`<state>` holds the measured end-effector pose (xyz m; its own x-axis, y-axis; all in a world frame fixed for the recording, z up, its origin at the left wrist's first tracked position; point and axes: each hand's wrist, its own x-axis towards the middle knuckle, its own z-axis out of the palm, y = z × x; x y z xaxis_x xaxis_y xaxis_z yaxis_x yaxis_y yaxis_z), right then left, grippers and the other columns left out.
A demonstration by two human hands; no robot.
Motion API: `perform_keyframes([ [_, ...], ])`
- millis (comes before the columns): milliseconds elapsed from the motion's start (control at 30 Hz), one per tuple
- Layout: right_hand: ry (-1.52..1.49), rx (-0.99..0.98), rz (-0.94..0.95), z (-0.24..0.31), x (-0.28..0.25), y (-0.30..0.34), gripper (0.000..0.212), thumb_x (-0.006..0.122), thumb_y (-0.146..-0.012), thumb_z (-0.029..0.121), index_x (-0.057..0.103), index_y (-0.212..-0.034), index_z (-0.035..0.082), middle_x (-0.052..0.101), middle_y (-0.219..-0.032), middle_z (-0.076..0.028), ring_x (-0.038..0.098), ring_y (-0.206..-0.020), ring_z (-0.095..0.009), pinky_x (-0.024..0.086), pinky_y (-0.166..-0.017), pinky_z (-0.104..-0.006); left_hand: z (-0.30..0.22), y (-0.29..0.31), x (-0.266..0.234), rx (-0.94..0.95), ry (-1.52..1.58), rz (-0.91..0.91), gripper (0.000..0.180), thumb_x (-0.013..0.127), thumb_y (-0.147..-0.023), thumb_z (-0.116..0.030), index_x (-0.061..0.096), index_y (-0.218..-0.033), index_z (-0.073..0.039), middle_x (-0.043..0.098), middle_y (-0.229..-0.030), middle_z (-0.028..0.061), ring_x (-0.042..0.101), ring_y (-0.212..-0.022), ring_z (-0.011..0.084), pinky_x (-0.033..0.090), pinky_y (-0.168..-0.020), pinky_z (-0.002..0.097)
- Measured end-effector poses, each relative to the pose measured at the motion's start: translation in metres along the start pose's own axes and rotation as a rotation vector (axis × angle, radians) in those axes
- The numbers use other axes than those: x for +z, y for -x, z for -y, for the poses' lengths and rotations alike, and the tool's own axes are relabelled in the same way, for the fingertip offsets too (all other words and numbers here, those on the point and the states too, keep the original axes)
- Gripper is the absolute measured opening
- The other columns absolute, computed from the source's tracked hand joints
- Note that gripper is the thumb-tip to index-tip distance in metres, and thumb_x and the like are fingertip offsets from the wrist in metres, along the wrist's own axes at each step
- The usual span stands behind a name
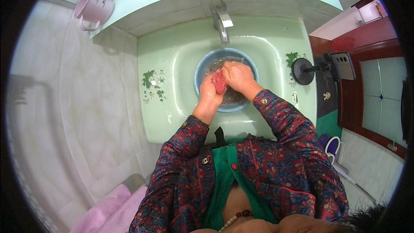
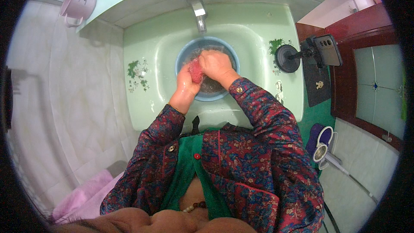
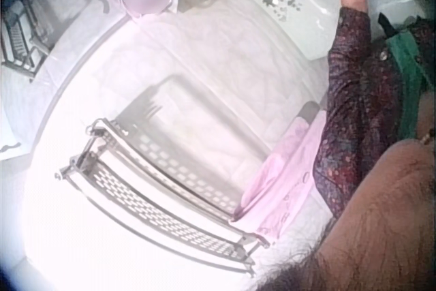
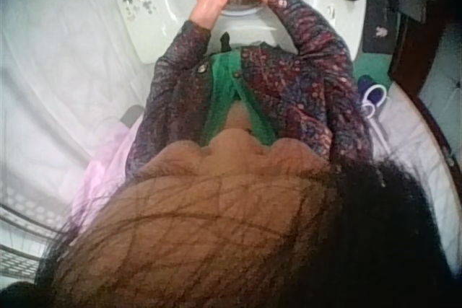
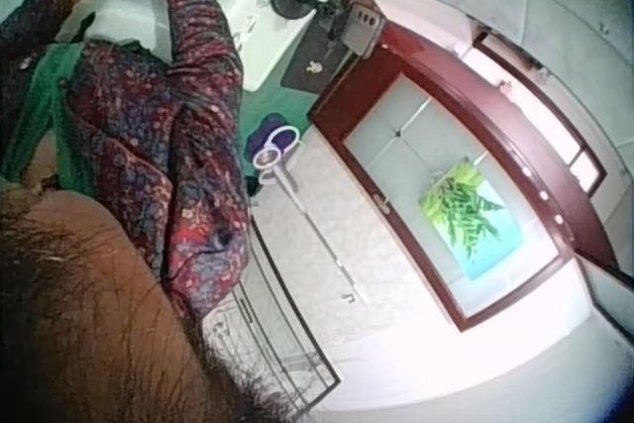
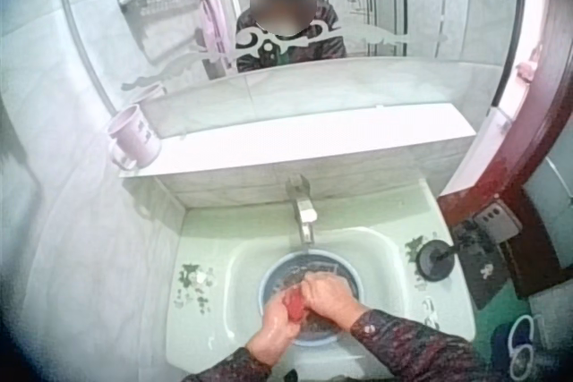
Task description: The person wipes a tiled floor with a red cloth, then moves to a bathroom sink to rinse and wring the cloth in a blue basin under running water. After wringing, the person returns to the floor and continues wiping, then lifts a dark mat and wipes underneath it before placing the mat back.
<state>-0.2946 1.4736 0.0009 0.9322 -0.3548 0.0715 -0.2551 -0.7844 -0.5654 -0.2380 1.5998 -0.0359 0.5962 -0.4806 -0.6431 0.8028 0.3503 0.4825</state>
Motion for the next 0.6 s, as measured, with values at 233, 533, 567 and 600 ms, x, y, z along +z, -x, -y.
perform_keyframes([
  [233, 0.228, -0.174, -0.08, -0.025, 0.031, 0.015, 0.05, 0.056, -0.078, 0.015, 0.053, -0.127, 0.01, 0.053, -0.125, -0.018, 0.044, -0.119, -0.039, 0.029, -0.103, -0.0545, -0.003, -0.017, -0.011, -0.01, -0.127, -0.117, 0.04, 0.044, -0.093, -0.039, 0.054, -0.116, -0.008, 0.061, -0.109, 0.0077, 0.054, -0.109, 0.0264, 0.034, -0.096, 0.0494],
  [533, 0.219, 0.075, 0.163, -0.038, 0.076, 0.016, 0.039, 0.054, -0.081, 0.013, 0.061, -0.119, 0.018, 0.057, -0.112, -0.012, 0.051, -0.107, -0.034, 0.04, -0.088, -0.0509, 0.023, -0.017, -0.027, -0.09, -0.102, -0.145, 0.035, 0.043, -0.093, -0.035, 0.057, -0.116, -0.013, 0.06, -0.113, 0.0039, 0.054, -0.105, 0.0249, 0.043, -0.088, 0.0481],
  [567, -0.037, 0.094, 0.199, -0.036, 0.077, 0.01, 0.037, 0.055, -0.079, 0.013, 0.062, -0.116, 0.016, 0.058, -0.107, -0.013, 0.053, -0.103, -0.035, 0.042, -0.087, -0.0489, 0.023, -0.015, -0.024, -0.117, -0.08, -0.143, 0.034, 0.043, -0.093, -0.036, 0.057, -0.116, -0.014, 0.06, -0.114, 0.0039, 0.053, -0.105, 0.025, 0.043, -0.089, 0.0488],
  [600, -0.315, 0.089, 0.253, -0.032, 0.076, 0.004, 0.036, 0.056, -0.078, 0.012, 0.062, -0.113, 0.015, 0.06, -0.102, -0.014, 0.055, -0.1, -0.035, 0.044, -0.085, -0.047, 0.021, -0.015, -0.021, -0.154, -0.041, -0.157, 0.034, 0.043, -0.093, -0.036, 0.057, -0.116, -0.015, 0.059, -0.114, 0.0038, 0.053, -0.105, 0.0251, 0.042, -0.089, 0.0496],
])
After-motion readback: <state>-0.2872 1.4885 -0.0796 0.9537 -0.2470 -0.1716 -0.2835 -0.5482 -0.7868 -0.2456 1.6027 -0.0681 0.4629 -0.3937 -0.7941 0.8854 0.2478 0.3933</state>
